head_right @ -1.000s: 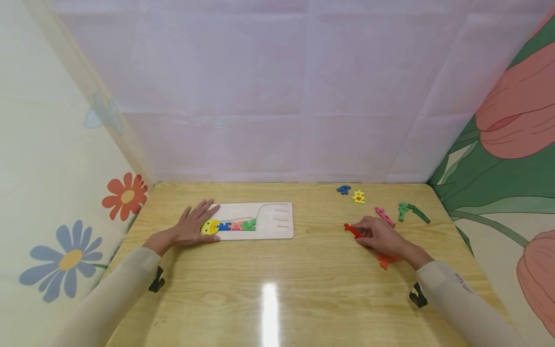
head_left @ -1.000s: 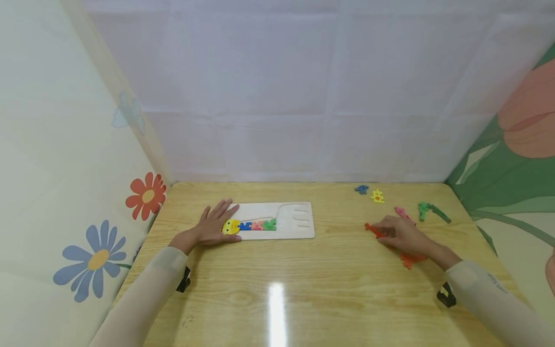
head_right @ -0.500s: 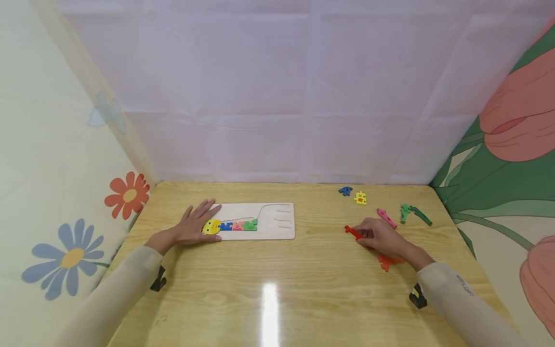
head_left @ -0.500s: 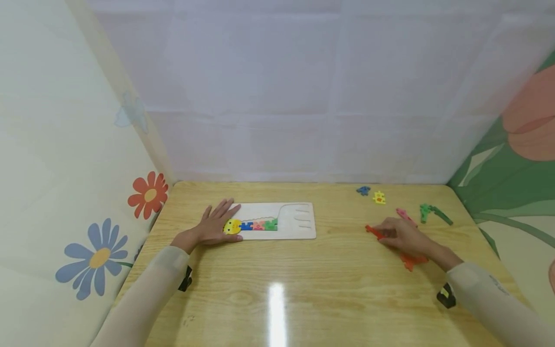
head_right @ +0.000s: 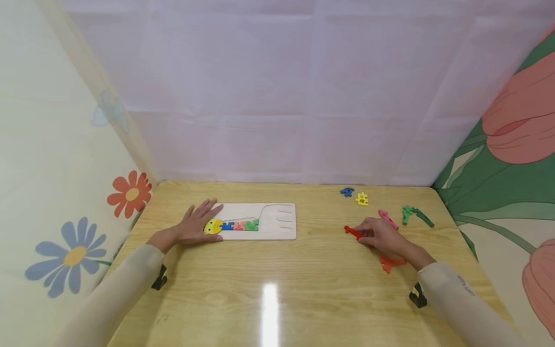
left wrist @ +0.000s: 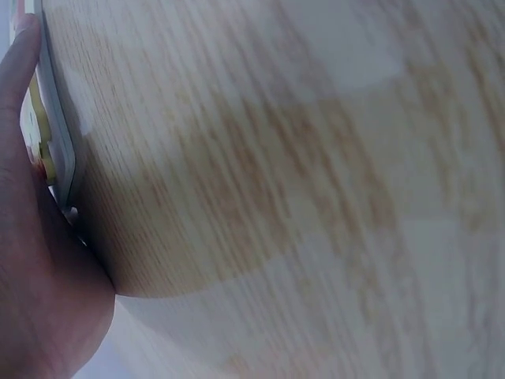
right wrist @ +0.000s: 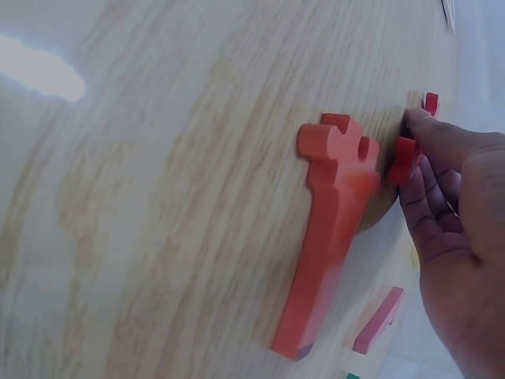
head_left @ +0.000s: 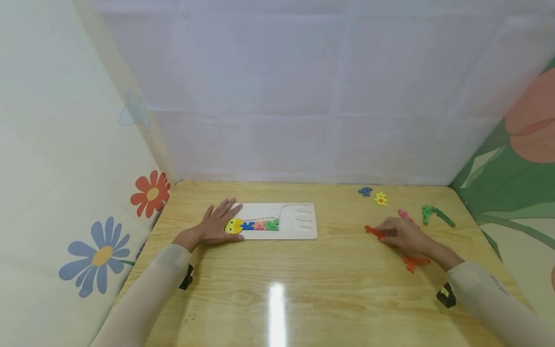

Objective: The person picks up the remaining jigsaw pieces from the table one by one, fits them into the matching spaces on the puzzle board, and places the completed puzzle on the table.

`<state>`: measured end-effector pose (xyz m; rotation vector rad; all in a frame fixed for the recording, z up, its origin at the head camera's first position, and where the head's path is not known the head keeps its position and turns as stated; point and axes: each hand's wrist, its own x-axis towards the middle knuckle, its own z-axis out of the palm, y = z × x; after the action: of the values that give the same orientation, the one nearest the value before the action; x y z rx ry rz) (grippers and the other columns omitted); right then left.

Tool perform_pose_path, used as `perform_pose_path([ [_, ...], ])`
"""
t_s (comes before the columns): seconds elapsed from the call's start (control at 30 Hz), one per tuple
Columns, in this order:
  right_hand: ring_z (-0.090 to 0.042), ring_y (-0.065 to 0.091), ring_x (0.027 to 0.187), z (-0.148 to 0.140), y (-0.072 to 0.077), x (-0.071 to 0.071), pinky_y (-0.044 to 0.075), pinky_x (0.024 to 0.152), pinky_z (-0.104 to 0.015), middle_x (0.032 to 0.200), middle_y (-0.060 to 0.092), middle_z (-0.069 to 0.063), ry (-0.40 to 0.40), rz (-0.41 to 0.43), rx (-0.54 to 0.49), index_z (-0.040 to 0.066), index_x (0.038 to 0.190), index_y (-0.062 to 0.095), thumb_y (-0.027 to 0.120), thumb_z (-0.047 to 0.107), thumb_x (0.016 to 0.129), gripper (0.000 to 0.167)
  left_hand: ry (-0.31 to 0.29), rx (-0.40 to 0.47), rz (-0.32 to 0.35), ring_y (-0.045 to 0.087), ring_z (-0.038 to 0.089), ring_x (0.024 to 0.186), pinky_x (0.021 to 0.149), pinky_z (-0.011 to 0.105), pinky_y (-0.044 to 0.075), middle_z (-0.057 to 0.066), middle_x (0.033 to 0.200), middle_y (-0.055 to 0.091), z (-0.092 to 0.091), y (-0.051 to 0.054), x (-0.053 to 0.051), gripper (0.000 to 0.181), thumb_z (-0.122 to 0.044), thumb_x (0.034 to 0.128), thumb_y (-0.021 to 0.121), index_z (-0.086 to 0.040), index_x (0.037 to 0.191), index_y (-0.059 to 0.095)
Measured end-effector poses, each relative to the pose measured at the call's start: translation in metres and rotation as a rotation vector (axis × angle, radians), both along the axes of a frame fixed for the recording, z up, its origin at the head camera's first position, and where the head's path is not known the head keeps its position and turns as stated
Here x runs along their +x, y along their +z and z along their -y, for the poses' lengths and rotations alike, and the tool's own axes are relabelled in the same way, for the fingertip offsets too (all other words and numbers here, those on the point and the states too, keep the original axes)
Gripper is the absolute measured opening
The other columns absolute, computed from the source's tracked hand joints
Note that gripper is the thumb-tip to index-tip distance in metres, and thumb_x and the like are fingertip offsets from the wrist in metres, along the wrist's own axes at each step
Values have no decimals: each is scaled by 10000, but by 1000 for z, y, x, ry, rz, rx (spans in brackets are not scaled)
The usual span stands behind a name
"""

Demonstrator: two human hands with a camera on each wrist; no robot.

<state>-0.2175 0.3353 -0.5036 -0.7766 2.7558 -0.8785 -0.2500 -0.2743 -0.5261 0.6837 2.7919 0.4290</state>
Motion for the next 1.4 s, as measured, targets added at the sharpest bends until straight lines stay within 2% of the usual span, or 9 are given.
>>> perform_pose_path([
  [0.17, -105, 651, 924, 2, 0, -6, 571, 783, -252, 1041, 749, -13, 16, -37, 40, -5, 1182, 794, 821, 55, 917, 274, -20, 46, -17, -8, 454, 1626, 1220, 765, -51, 214, 1772, 41, 2, -3, -1, 1117, -735, 896, 659, -117, 1703, 197],
  [0.27, -111, 651, 936, 3, 2, -8, 578, 798, -257, 1054, 747, -12, 23, -25, 49, -2, 1204, 786, 811, 63, 927, 286, -23, 66, -16, -19, 447, 1627, 1216, 766, -67, 208, 1774, 36, 3, -4, -1, 1122, -757, 890, 649, -133, 1705, 196],
  [0.43, -158, 668, 940, 5, 4, -10, 584, 787, -274, 1051, 749, -26, 53, -70, 14, -15, 1181, 792, 819, 53, 918, 272, -20, 69, -7, -22, 443, 1629, 1218, 762, -67, 207, 1774, 39, 2, -2, 0, 1114, -719, 898, 679, -120, 1704, 196],
  [0.5, -183, 681, 944, 7, 6, -10, 589, 785, -284, 1048, 753, -36, 71, -99, 2, -25, 1161, 797, 824, 47, 913, 260, -15, 54, -2, -17, 438, 1630, 1223, 757, -57, 204, 1774, 42, 0, 1, 1, 1105, -690, 905, 694, -114, 1704, 194],
  [0.7, -201, 692, 936, 13, 11, -14, 593, 773, -298, 1052, 757, -64, 95, -107, -20, -57, 1166, 782, 826, 20, 902, 278, -11, 29, 5, -2, 436, 1631, 1226, 759, -36, 202, 1774, 50, -1, 6, 2, 1085, -647, 915, 711, -115, 1705, 194],
  [0.83, -202, 704, 925, 16, 12, -18, 600, 767, -302, 1042, 765, -54, 95, -142, -18, -35, 1149, 794, 839, 13, 886, 271, -14, 34, 9, 0, 443, 1629, 1224, 763, -38, 206, 1773, 51, -1, 7, 2, 1085, -640, 914, 718, -113, 1705, 195],
  [0.97, -201, 725, 930, 20, 13, -23, 609, 767, -286, 1050, 775, -55, 79, -147, -6, -10, 1147, 799, 840, 12, 883, 268, -8, 21, 17, -16, 430, 1633, 1231, 751, -50, 191, 1778, 35, -1, 7, 1, 1099, -667, 909, 706, -128, 1710, 180],
  [1.23, -190, 713, 898, 30, 19, -31, 617, 742, -289, 1047, 755, -59, 120, -147, 9, -23, 1164, 792, 838, 25, 890, 282, -2, 11, 15, -24, 423, 1635, 1233, 747, -56, 184, 1780, 30, 1, 3, -1, 1120, -709, 895, 687, -133, 1710, 179],
  [1.4, -225, 718, 914, 37, 21, -33, 606, 744, -290, 1060, 754, -75, 115, -153, 23, -26, 1162, 791, 844, 29, 885, 288, 1, 1, 16, -27, 419, 1636, 1235, 744, -59, 180, 1781, 27, 0, 3, -1, 1123, -720, 894, 679, -138, 1712, 174],
])
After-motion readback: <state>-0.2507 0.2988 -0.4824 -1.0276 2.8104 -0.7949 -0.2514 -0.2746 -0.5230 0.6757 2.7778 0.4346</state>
